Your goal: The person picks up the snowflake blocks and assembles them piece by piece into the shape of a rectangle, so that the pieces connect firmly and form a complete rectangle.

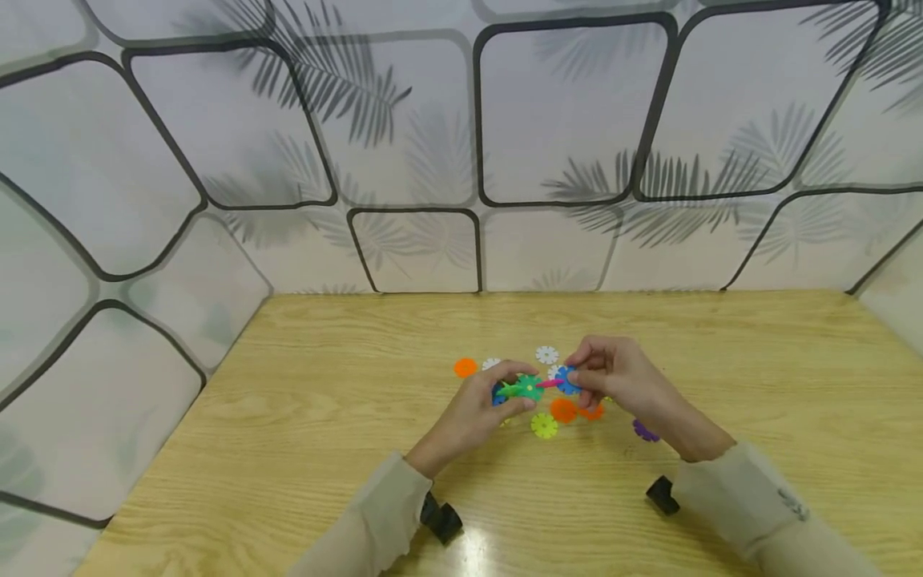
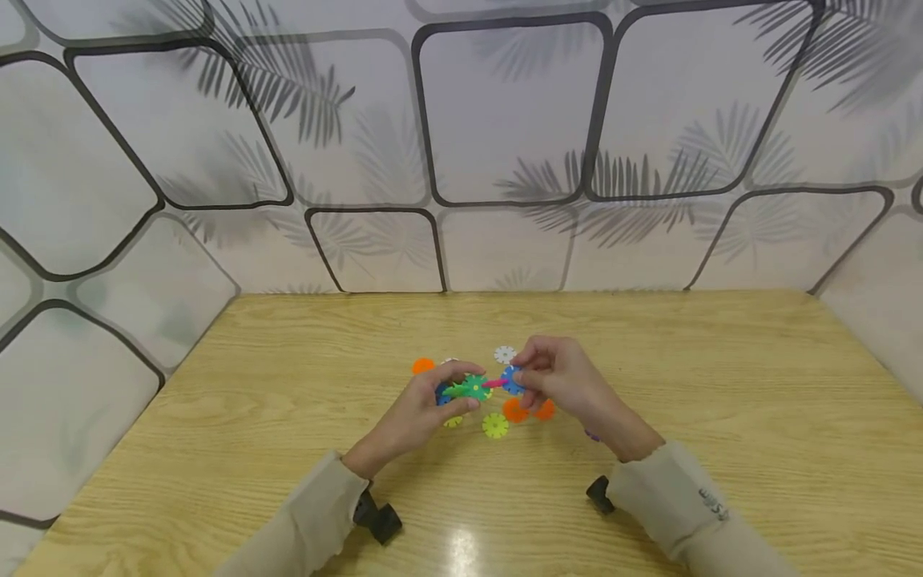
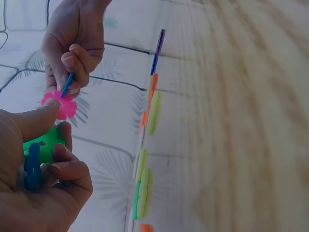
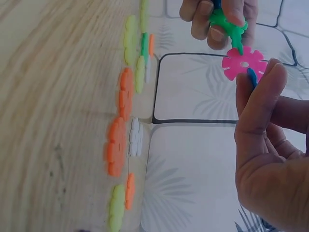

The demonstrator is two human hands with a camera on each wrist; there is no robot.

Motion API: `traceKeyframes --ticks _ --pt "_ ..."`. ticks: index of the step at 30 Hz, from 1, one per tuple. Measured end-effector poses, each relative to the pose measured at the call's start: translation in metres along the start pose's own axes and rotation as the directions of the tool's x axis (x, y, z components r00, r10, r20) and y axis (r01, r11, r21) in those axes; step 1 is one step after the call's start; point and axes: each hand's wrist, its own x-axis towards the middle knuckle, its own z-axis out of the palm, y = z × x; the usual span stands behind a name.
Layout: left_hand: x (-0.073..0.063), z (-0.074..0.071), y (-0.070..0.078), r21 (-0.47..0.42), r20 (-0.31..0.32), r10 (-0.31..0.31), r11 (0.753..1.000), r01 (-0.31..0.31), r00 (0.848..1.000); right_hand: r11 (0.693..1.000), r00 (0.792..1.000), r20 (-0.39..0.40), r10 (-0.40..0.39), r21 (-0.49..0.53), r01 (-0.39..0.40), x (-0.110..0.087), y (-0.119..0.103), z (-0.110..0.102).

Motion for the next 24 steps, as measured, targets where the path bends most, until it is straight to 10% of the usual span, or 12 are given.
traceKeyframes --ticks 15,24 --pt "-0.001 -0.003 0.005 0.057 0.01 -0.053 0.997 0.052 0.999 0.997 0.995 0.103 0.002 0.074 -0.009 0.001 0.004 -0.008" --pt "0.0 -0.007 0.004 0.081 0.026 -0.051 0.996 0.049 0.998 0.995 0.993 0.09 0.071 -0.072 -0.065 0.01 0.007 -0.038"
